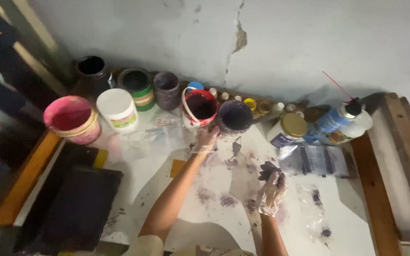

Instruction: Preparing a screen for printing by applying and spreading ink using a manual spatula tool.

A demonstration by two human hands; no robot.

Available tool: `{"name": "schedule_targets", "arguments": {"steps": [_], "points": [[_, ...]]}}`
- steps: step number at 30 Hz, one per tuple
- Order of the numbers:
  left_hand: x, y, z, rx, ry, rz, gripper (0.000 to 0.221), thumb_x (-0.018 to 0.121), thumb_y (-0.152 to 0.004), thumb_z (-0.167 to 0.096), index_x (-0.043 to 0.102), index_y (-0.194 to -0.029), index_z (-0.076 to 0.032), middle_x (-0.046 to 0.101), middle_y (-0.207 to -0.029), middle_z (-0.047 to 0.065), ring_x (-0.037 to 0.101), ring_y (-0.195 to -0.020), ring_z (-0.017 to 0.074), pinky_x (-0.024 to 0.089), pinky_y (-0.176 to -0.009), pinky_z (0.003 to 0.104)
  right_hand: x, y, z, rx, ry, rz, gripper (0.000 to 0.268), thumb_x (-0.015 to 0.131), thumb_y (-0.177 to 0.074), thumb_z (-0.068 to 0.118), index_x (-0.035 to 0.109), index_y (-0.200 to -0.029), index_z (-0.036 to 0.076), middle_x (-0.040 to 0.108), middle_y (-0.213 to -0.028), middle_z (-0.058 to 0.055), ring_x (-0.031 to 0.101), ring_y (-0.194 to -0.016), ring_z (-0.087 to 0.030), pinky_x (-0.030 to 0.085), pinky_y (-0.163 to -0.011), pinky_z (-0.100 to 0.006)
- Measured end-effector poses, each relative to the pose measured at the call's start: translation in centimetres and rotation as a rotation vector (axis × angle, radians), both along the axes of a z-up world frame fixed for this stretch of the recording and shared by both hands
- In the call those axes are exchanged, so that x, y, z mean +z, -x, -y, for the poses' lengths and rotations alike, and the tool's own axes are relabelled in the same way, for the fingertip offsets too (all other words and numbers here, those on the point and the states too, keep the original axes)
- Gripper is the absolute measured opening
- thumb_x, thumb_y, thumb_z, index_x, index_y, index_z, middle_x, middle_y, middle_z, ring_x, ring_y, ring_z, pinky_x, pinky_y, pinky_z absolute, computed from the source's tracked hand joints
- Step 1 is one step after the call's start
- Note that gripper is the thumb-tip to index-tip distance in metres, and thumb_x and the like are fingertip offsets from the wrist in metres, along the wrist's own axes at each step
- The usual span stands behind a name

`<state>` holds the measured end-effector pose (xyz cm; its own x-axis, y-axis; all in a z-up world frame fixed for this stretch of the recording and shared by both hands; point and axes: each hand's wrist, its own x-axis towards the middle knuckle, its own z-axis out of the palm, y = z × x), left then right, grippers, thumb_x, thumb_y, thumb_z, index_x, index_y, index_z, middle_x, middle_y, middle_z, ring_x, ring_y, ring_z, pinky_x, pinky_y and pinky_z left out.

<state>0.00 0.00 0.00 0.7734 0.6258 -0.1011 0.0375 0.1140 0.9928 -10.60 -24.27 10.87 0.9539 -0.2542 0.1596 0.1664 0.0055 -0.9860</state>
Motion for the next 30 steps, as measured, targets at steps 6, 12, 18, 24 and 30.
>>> {"name": "schedule_targets", "arguments": {"steps": [6, 12, 18, 24, 30], "points": [[5.2, 7.2, -1.5, -0.224, -0.517, -0.275, 0.03, 0.058, -0.089, -0.048, 0.073, -0.094, -0.023, 0.078, -0.091, 0.0, 0.073, -0.091, 0.0251, 0.052, -0.086, 0.036, 0.1, 0.3, 0.3, 0.061, 0.114, 0.079, 0.037, 0.043, -0.112, 0.029, 0.068, -0.103, 0.003, 0.073, -0.092, -0.009, 0.061, -0.064, -0.017, 0.052, -0.066, -0.03], [14.2, 19.9, -4.7, -0.144, -0.448, -0.05, 0.031, 0.052, -0.101, -0.042, 0.069, -0.096, -0.016, 0.068, -0.066, -0.003, 0.063, -0.057, 0.009, 0.05, -0.064, 0.027, 0.0, 0.0, 0.0, -0.091, 0.142, -0.161, 0.037, 0.043, -0.11, 0.033, 0.071, -0.101, 0.011, 0.073, -0.084, -0.004, 0.059, -0.062, -0.012, 0.05, -0.07, -0.03], [14.0, 32.3, -10.7, -0.153, -0.427, -0.081, 0.01, 0.06, -0.091, -0.014, 0.066, -0.082, -0.013, 0.066, -0.071, -0.002, 0.068, -0.066, 0.0131, 0.052, -0.064, 0.028, -4.8, 0.8, -0.3, 0.269, 0.414, 0.423, 0.016, 0.043, -0.099, -0.001, 0.056, -0.089, -0.001, 0.051, -0.078, -0.009, 0.051, -0.068, -0.022, 0.042, -0.065, -0.032], [17.4, 43.4, -14.7, 0.41, -1.247, -0.969, 0.026, 0.066, -0.094, -0.044, 0.073, -0.106, -0.022, 0.069, -0.093, 0.011, 0.07, -0.079, 0.0326, 0.055, -0.06, 0.047, 16.5, 12.7, -16.5, 0.822, 0.785, -0.992, 0.009, 0.061, -0.09, 0.009, 0.069, -0.091, 0.006, 0.065, -0.084, -0.005, 0.057, -0.071, -0.017, 0.046, -0.064, -0.022], [18.0, 48.2, -19.5, 0.44, -0.544, -1.089, 0.032, 0.066, -0.096, -0.037, 0.075, -0.11, -0.01, 0.075, -0.084, 0.017, 0.076, -0.068, 0.0346, 0.063, -0.05, 0.045, 4.7, 15.9, -24.7, 1.431, 1.083, -0.379, 0.038, 0.058, -0.096, 0.055, 0.077, -0.11, 0.026, 0.079, -0.091, 0.002, 0.076, -0.086, -0.013, 0.062, -0.073, -0.032]]}}
